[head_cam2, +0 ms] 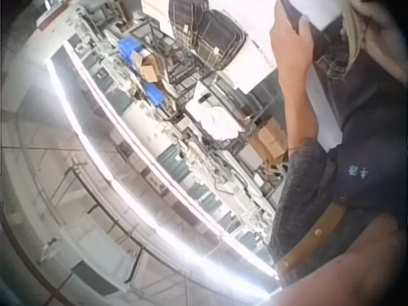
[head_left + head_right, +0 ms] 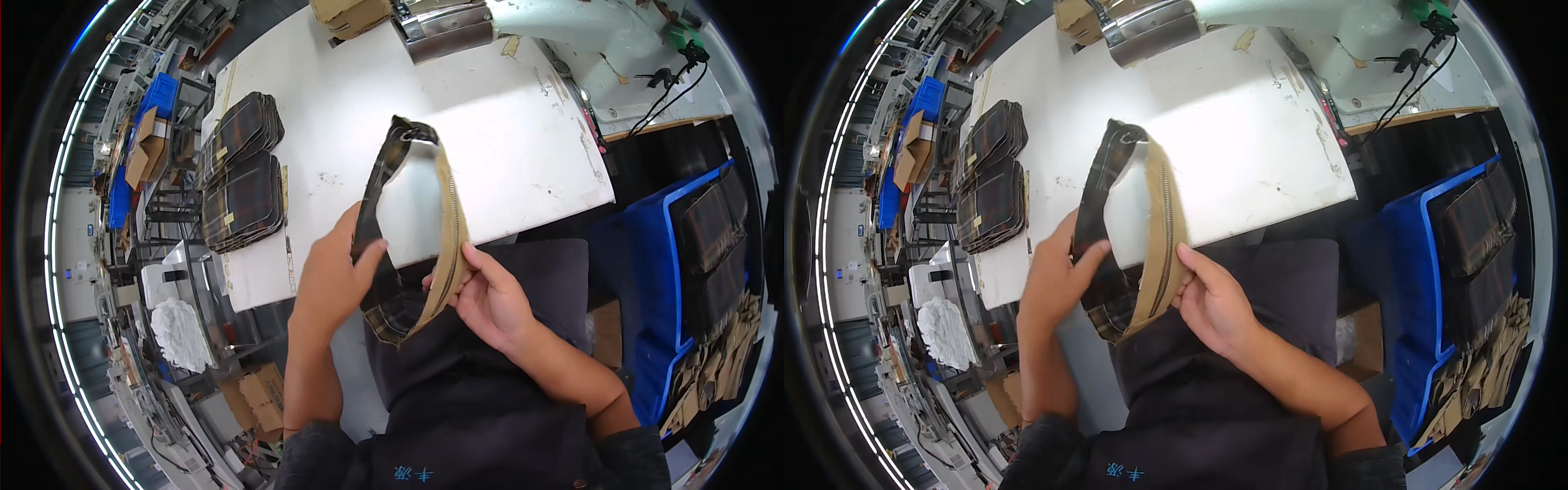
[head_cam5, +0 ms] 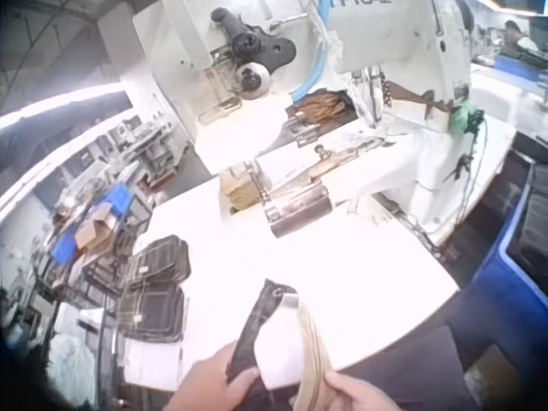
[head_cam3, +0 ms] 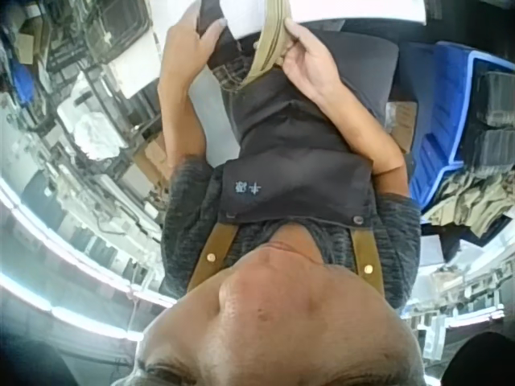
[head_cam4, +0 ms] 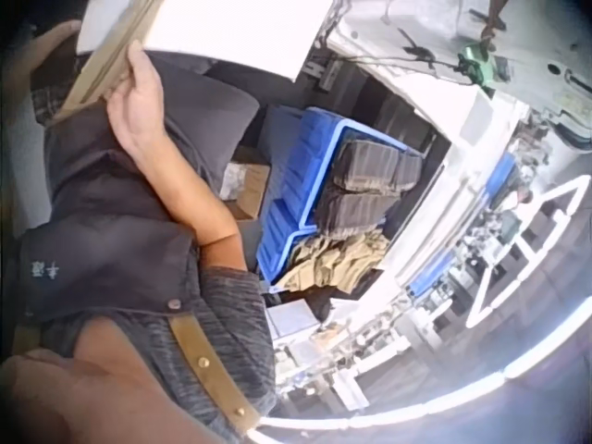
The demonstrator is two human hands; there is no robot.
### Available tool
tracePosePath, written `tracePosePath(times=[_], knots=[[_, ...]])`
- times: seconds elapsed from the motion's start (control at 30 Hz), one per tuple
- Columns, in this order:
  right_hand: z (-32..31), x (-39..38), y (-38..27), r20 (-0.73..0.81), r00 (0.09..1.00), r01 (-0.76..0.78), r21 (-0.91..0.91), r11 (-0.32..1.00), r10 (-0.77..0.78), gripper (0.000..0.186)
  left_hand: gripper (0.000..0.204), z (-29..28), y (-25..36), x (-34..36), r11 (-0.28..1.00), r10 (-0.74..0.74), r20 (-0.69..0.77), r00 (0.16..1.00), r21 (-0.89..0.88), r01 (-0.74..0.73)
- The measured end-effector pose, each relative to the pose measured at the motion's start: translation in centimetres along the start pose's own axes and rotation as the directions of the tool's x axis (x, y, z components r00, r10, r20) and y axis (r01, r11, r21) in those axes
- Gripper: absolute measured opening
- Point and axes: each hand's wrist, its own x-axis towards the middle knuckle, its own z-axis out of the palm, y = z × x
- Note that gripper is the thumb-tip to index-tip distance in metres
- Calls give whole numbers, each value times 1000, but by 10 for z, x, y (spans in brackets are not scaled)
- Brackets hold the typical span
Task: The recorder is sewing the edges of fabric or leather bags using an industrial sewing machine at a workstation.
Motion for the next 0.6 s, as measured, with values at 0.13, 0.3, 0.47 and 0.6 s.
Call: tracePosePath(times=[0.13,0.3,0.47,0.6], knots=[[-3,-2,-2,26,999,46,-193,980,-41,44,35,-23,-10,24,975,82,-99,992,213,-60],[-3,-5,2,50,999,-5,-269,963,19,44,30,-53,-40,62,999,25,-14,1000,49,-25],[-8,-10,1,90,987,-79,-430,899,130,48,25,-47,-17,92,991,101,42,994,88,-104],[-16,-19,2,72,985,-103,-483,869,157,46,26,-35,5,120,916,294,85,952,258,-306]])
